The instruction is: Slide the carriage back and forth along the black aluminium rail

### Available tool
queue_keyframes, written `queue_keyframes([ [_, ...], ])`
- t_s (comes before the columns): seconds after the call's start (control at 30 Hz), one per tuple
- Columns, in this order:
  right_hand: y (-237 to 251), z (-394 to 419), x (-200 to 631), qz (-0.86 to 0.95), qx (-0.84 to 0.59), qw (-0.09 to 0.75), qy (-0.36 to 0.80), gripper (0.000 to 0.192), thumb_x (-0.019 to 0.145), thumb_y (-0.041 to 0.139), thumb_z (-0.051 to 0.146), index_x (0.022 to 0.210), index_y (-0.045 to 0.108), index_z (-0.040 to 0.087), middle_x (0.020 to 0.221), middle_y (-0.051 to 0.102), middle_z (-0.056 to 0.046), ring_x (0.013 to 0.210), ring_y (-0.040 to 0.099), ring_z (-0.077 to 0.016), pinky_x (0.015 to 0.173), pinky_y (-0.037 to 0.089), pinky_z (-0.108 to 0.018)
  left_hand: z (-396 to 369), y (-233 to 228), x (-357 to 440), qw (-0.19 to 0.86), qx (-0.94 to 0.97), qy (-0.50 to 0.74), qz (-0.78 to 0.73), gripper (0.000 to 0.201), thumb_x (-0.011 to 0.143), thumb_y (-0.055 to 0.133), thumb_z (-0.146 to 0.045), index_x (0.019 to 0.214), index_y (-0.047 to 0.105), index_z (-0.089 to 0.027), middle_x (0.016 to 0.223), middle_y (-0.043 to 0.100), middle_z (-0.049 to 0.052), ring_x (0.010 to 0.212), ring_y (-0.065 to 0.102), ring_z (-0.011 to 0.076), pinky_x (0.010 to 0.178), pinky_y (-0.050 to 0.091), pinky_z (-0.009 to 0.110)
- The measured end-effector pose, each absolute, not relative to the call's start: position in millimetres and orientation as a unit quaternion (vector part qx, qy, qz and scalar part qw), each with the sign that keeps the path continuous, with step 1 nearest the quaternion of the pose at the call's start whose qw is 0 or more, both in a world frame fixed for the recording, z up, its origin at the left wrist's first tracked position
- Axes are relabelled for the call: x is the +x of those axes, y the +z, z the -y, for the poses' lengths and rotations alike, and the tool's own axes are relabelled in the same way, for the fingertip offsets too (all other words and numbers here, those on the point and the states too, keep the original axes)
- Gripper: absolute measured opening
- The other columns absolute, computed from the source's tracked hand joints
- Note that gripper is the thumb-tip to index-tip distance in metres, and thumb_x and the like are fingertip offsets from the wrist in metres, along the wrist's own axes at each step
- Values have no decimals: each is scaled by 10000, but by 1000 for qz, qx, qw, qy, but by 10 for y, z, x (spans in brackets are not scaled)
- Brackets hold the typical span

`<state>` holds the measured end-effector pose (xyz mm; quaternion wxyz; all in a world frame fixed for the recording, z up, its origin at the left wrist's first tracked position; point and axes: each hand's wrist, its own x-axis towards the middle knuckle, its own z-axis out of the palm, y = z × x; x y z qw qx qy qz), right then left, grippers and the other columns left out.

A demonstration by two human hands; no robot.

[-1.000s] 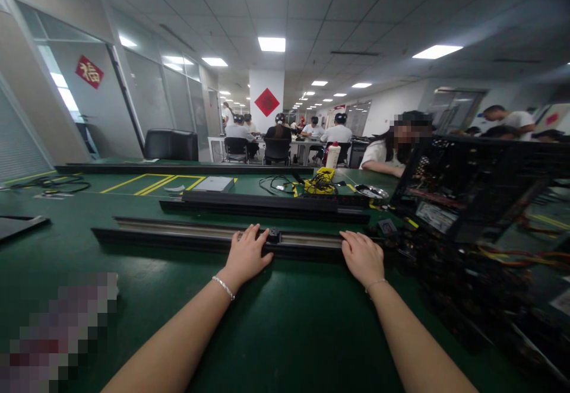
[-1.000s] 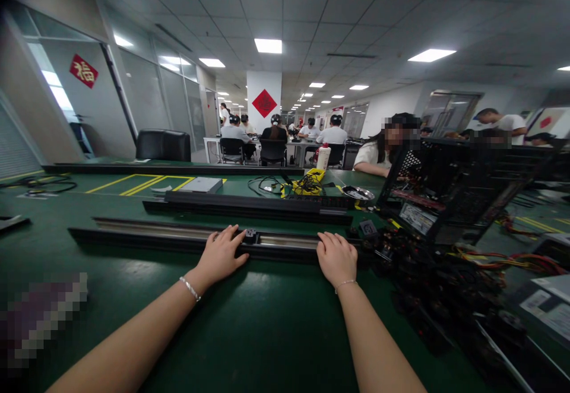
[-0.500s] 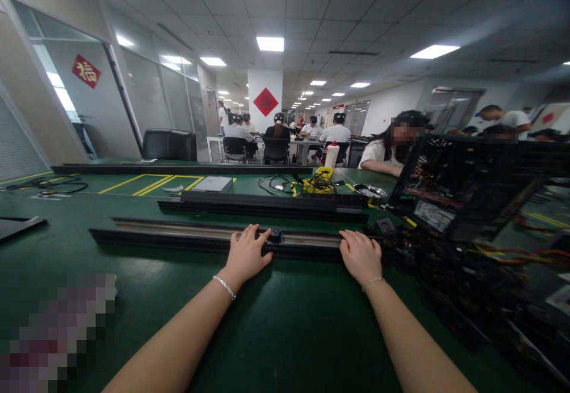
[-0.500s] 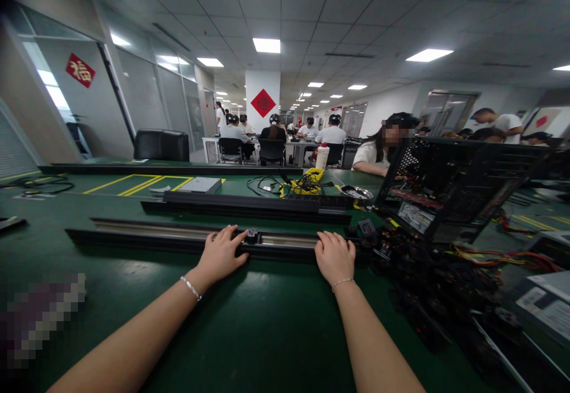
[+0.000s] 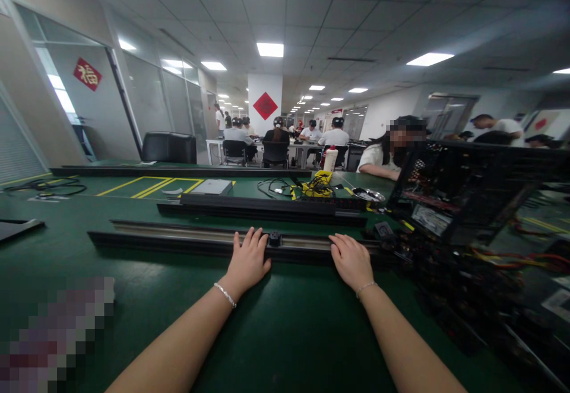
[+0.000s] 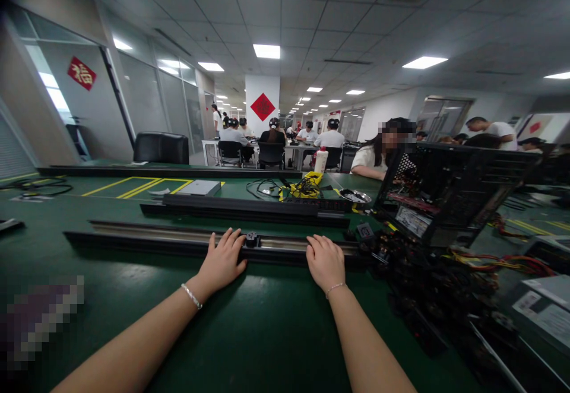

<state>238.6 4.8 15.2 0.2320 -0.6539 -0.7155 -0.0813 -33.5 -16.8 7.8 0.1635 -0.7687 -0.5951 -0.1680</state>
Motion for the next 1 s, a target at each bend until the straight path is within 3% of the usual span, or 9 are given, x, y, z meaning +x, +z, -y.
queue_keyframes([
  [0.7,168,-24,2363,711,-663,223,-78,421,884,290,319,1190,573,261,1270,550,-25,1215,420,-187,989,299,-390,178,129,-258,127,-773,-167,598,559,770,499,-388,1317,403,-318,1395,413,89,1293,333,295,1038,170,608],
  [1.0,152,-38,2374,712,-659,229,-82,416,879,298,318,1172,585,252,1258,561,-26,1204,432,-189,971,316,-380,226,118,-234,144,-779,-154,590,602,753,522,-410,1322,397,-258,1419,377,121,1323,271,322,1046,90,641],
])
